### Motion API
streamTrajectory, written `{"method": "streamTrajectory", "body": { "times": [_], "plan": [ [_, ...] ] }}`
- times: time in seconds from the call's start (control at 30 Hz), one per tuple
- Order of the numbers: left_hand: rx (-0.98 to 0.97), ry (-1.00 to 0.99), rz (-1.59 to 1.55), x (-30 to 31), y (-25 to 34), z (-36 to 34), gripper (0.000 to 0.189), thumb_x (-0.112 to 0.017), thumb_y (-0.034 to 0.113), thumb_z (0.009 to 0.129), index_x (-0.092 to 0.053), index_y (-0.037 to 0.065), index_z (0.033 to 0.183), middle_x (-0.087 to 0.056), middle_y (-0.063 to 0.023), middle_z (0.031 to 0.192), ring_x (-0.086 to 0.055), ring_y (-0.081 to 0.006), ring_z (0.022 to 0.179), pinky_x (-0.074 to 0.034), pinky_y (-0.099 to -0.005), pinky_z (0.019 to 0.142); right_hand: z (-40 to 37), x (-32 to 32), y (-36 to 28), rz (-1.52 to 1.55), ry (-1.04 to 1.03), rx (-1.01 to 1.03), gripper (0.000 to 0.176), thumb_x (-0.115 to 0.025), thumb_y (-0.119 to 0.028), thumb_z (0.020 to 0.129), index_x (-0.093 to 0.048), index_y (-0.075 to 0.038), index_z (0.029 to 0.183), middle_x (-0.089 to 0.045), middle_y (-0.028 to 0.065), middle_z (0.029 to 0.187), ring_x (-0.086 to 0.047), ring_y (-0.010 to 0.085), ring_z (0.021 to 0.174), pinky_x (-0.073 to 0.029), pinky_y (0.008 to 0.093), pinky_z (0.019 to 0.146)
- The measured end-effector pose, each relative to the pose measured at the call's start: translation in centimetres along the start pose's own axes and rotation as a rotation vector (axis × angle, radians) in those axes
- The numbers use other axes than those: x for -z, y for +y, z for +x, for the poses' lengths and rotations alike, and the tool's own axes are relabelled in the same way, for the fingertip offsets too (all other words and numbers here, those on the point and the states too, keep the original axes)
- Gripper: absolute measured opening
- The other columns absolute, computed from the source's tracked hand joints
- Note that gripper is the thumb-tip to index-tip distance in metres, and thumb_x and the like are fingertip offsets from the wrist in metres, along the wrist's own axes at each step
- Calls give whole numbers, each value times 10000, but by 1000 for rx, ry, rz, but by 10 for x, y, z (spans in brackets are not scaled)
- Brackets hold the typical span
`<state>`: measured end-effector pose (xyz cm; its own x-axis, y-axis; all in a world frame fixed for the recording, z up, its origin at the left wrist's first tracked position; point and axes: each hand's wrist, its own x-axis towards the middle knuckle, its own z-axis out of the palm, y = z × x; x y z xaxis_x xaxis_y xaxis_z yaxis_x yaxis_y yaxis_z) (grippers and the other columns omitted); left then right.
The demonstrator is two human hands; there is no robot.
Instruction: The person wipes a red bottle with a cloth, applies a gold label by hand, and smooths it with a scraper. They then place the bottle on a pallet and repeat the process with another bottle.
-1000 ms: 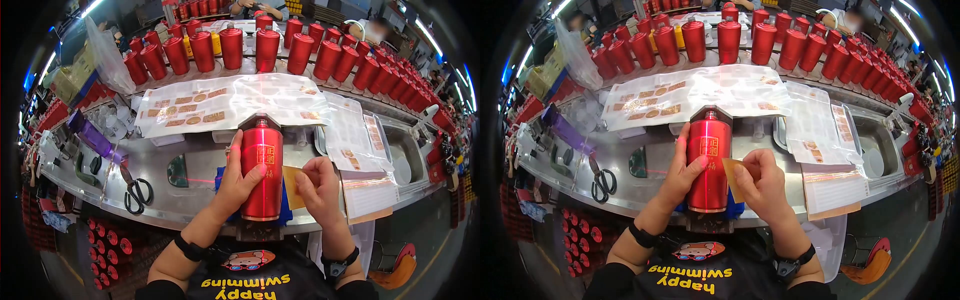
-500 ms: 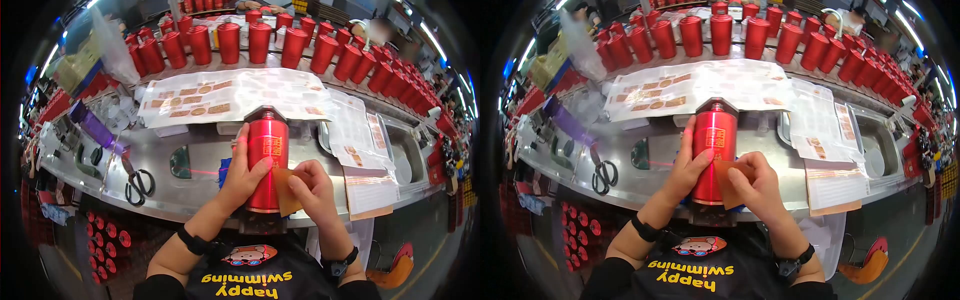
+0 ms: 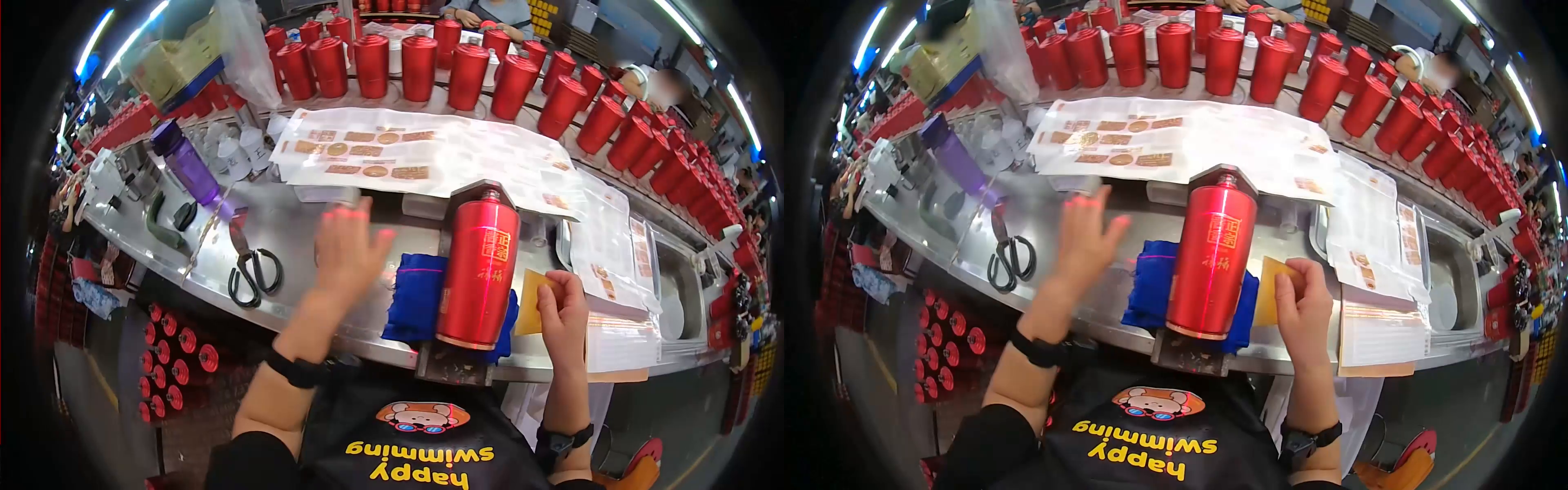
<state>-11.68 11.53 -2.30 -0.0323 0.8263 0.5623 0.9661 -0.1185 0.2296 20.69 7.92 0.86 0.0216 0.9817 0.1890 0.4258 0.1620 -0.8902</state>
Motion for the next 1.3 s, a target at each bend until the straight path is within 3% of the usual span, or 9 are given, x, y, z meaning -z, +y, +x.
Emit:
{"method": "streamTrajectory", "body": {
  "times": [0.13,0.23,0.33,0.5,0.63,0.97,1.13,1.2,1.3],
  "plan": [
    [233,-379,339,24,-45,-8,644,-714,401,805,-557,-72,1213,-574,-229,1146,-512,-382,1114,-396,-501,976,8,-1,13,-131,-3,-34,233,-587,-75,952,-548,4,1167,-617,56,853,-569,117,719,-474,252,670],
    [265,-399,265,21,-50,-13,609,-737,365,788,-561,-49,1198,-571,-237,1166,-507,-390,1131,-404,-486,977,12,-5,16,-391,99,202,306,-602,-63,927,-550,7,1221,-627,111,943,-589,174,738,-488,285,681],
    [332,-309,4,30,-43,-6,528,-753,294,785,-559,-19,1163,-558,-251,1190,-486,-404,1162,-411,-478,969,16,6,1,-686,224,562,366,-627,-60,896,-549,25,1243,-595,179,1136,-601,272,870,-499,403,769],
    [458,-180,-1035,50,-22,-8,349,-675,155,899,-509,18,1174,-605,-30,999,-583,-101,885,-495,-266,764,-4,18,-36,-78,49,320,260,-668,-24,876,-625,24,1128,-630,116,1061,-596,148,785,-476,259,691],
    [551,-269,-1589,89,38,4,272,-567,121,971,-500,29,1218,-604,-34,1063,-581,-88,953,-493,-253,841,-12,7,-72,178,-179,360,196,-639,-9,902,-651,24,1095,-657,92,952,-586,140,737,-469,245,665],
    [228,-206,-1495,94,113,-8,314,-581,110,966,-485,19,1251,-584,-60,1109,-561,-107,998,-465,-258,879,-25,-14,-86,173,-356,438,324,-662,-125,923,-580,28,1196,-612,125,904,-614,213,745,-492,299,647],
    [-223,-191,-1007,107,125,-12,386,-646,144,906,-557,20,1261,-586,-175,1189,-615,-256,921,-529,-336,792,-31,-15,-81,313,-303,367,451,-648,-254,958,-516,18,1294,-623,73,961,-590,150,829,-494,283,702],
    [-378,-169,-963,107,127,-8,350,-603,119,927,-563,13,1257,-585,-178,1185,-615,-227,914,-537,-338,782,-29,-17,-74,440,-294,313,463,-634,-275,970,-506,12,1311,-628,52,989,-583,124,870,-492,270,746],
    [-243,-297,-1179,102,123,-13,316,-568,103,945,-565,5,1245,-587,-165,1190,-606,-180,924,-526,-293,755,-27,-13,-68,644,-265,128,373,-601,-226,991,-515,16,1261,-629,34,1046,-576,85,940,-477,245,841]
  ]
}}
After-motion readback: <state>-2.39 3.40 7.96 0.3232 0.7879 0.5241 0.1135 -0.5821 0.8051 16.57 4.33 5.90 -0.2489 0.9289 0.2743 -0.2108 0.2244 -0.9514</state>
